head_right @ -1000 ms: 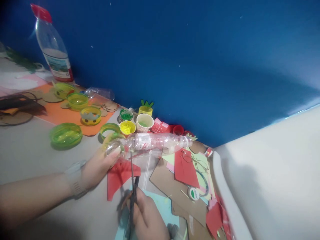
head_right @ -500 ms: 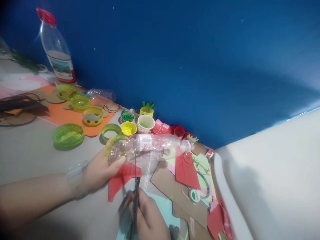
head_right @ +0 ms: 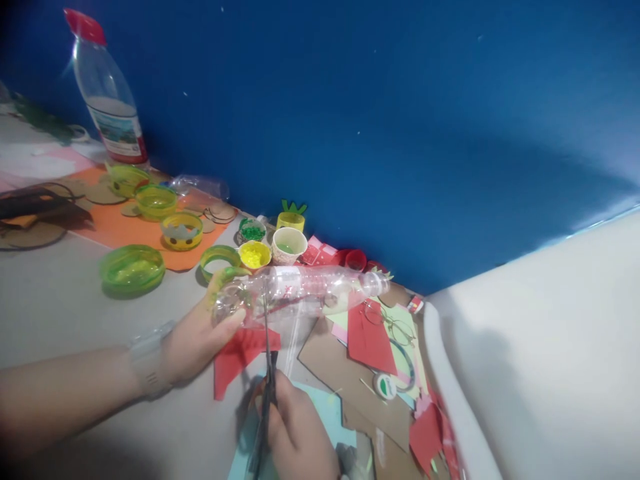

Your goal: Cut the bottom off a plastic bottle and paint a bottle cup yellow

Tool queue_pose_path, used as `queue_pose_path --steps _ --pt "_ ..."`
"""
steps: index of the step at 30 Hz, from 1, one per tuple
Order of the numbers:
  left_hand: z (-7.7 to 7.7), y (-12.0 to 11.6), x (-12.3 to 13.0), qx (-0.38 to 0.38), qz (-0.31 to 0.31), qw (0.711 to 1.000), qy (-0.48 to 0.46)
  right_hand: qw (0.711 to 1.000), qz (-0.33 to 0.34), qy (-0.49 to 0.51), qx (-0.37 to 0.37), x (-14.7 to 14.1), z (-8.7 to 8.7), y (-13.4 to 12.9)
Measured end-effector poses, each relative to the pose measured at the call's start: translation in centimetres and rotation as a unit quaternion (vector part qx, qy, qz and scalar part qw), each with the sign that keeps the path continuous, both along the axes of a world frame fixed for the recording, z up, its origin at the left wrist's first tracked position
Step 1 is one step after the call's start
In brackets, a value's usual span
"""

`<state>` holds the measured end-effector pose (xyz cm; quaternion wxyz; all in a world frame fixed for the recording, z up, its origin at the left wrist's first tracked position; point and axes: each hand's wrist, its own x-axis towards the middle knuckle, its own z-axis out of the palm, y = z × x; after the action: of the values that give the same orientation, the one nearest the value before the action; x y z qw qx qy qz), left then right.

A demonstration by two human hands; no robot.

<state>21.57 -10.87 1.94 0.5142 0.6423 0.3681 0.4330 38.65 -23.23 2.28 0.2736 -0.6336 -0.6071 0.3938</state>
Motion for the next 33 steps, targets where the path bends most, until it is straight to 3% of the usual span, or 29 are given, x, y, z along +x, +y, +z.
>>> queue_pose_path --steps 5,9,14,22,27,33 --pt "-0.7 -0.1 0.1 -0.016 0.020 0.999 -0.024 0.999 0.012 -0.036 -0.002 0.1 -0.7 -0.2" --pt "-0.7 0.0 0.1 -0.049 0.029 0.998 -0.006 1.000 -0.010 -0.012 0.007 -0.4 0.0 -0.2" --pt "-0.6 0.1 0.1 -0.032 0.029 0.999 -0.009 1.000 -0.008 0.010 0.027 -1.1 0.8 0.2" --pt "-1.1 -0.2 0.0 -0.008 0.003 1.000 -0.021 0.997 -0.065 -0.016 0.033 -1.3 0.2 -0.5" --pt "-1.0 -0.3 0.1 -0.011 0.018 1.000 -0.007 0.998 -0.043 -0.007 0.046 -1.4 0.3 -0.5" --pt "-0.5 -0.3 0.2 -0.023 0.028 0.999 -0.002 0.995 -0.087 -0.049 0.027 -1.0 -0.6 -1.2"
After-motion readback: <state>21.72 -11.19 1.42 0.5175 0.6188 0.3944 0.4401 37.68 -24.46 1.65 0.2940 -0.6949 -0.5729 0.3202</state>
